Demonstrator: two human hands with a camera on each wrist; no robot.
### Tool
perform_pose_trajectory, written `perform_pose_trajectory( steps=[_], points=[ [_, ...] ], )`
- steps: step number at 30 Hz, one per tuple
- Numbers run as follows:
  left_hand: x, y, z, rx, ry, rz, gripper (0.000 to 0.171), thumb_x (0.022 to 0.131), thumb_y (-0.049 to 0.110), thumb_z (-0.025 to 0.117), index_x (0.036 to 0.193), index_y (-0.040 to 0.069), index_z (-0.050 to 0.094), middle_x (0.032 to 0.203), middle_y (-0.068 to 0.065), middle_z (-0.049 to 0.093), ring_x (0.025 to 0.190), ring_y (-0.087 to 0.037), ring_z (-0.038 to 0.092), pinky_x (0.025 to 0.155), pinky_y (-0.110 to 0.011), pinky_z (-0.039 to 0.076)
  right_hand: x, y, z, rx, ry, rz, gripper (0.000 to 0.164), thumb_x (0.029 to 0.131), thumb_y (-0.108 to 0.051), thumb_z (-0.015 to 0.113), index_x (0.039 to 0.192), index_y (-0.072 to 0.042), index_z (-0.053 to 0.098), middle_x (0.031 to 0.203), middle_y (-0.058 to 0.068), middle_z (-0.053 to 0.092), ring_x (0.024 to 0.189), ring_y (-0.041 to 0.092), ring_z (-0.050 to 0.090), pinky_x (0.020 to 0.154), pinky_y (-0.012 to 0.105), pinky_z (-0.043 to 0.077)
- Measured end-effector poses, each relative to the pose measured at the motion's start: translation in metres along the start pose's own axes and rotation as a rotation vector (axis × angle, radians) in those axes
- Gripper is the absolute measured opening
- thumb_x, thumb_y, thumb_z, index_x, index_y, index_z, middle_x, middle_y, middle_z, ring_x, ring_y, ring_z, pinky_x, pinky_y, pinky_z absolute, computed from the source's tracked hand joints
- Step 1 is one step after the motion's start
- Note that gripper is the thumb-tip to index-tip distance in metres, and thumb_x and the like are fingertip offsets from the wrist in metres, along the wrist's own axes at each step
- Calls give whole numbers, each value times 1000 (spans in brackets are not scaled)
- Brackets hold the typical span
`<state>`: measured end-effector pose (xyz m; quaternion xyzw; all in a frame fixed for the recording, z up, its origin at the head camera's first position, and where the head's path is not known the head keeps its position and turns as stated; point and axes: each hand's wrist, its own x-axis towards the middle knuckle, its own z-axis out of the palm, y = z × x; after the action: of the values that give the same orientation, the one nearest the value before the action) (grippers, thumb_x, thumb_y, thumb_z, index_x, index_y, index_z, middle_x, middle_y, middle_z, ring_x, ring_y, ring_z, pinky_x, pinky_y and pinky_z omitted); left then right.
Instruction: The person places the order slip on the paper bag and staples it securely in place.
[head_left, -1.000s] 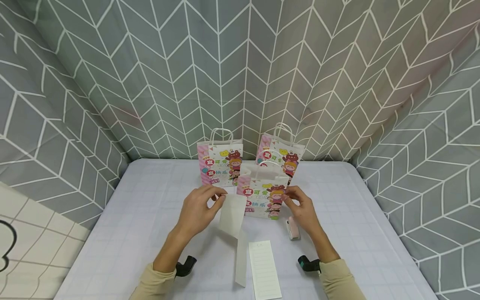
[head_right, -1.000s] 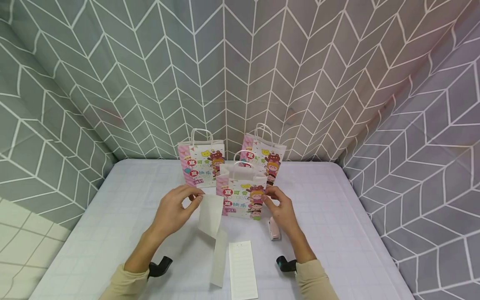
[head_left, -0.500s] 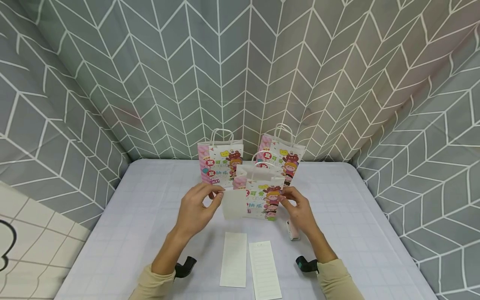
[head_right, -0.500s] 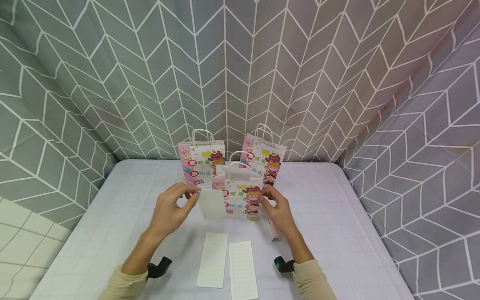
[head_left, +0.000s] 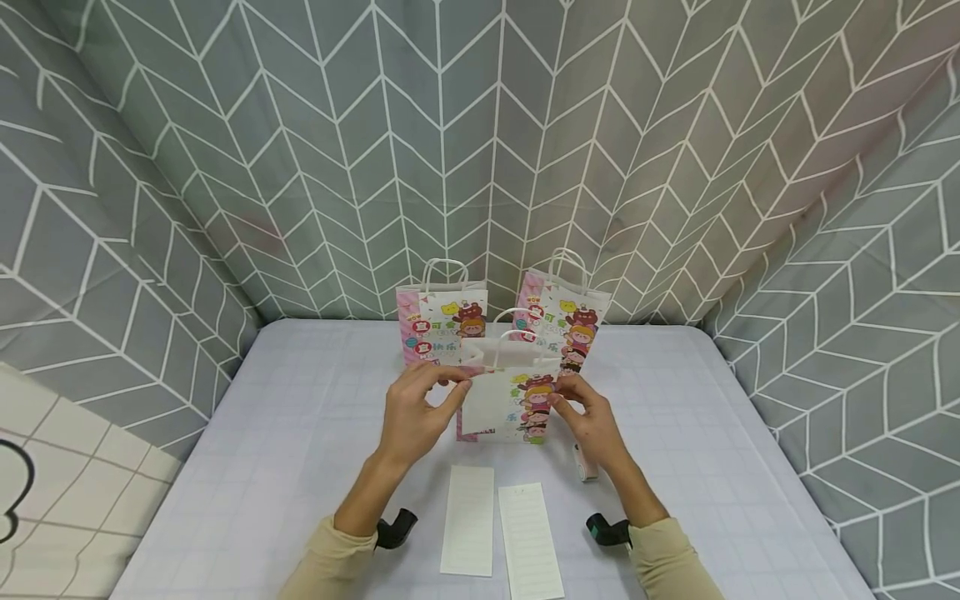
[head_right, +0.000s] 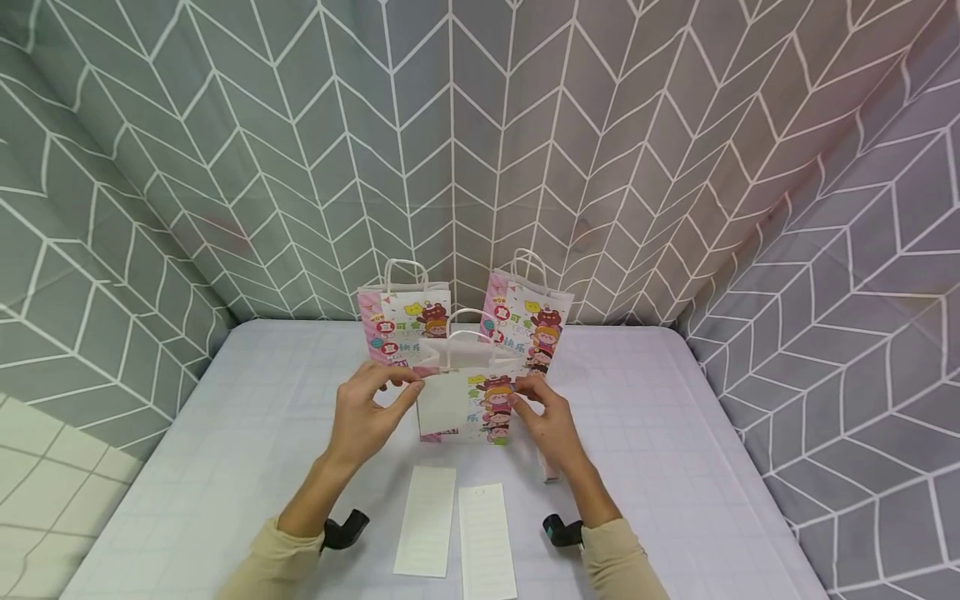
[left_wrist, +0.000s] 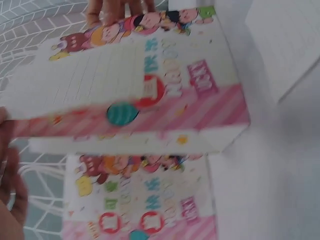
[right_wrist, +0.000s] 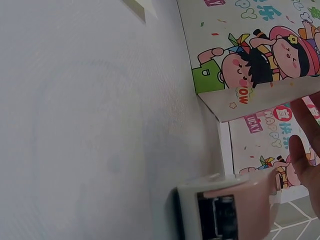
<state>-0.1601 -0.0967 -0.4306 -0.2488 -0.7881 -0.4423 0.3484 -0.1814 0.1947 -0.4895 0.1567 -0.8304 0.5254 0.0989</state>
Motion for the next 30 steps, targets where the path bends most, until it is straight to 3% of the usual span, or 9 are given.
perform_pose_trajectory(
  steps=[7, 11, 15, 19, 25, 30],
  points=[
    [2, -10, 20, -103, 93, -30, 11, 80, 13, 85, 88, 17, 79, 132, -10, 55, 126, -30, 42, 103, -55, 31, 1, -1, 4, 18, -8, -12, 14, 99, -20, 66, 112, -15, 64, 115, 0, 63, 115, 21, 62, 103, 48, 47],
    [3, -15, 27, -201, 107, -59, 15, 77, 4, 85, 87, 12, 77, 142, -15, 50, 137, -33, 39, 110, -58, 28, 0, -2, 5, 16, -11, -6, 16, 99, -21, 66, 114, -15, 64, 117, 1, 64, 116, 24, 61, 104, 50, 46],
    [5, -15, 36, -260, 135, -52, 17, 75, -7, 81, 86, 3, 74, 140, -22, 52, 135, -42, 43, 110, -56, 35, 0, -3, 5, 18, -17, 4, 16, 99, -23, 66, 114, -18, 64, 117, -2, 64, 117, 23, 61, 104, 51, 46],
    [10, -3, 37, -313, 145, -52, 13, 80, -14, 75, 86, -3, 69, 137, -28, 54, 133, -48, 45, 114, -48, 36, 1, -2, 6, 17, -18, -3, 16, 99, -23, 67, 114, -19, 64, 117, -2, 64, 118, 22, 61, 104, 50, 46],
    [13, 8, 40, -299, 198, -89, 14, 82, -14, 73, 84, -4, 64, 114, -27, 65, 112, -42, 60, 100, -29, 46, 0, -4, 8, 31, -18, -10, 17, 97, -19, 68, 114, -14, 65, 120, 3, 64, 119, 25, 60, 105, 48, 46],
    [12, 11, 44, -276, 234, -101, 15, 80, -16, 73, 82, -5, 62, 100, -24, 65, 99, -34, 63, 91, -23, 46, 0, -6, 9, 15, -14, -1, 19, 97, -13, 67, 115, -7, 64, 122, 10, 64, 120, 29, 59, 106, 50, 45]
  ],
)
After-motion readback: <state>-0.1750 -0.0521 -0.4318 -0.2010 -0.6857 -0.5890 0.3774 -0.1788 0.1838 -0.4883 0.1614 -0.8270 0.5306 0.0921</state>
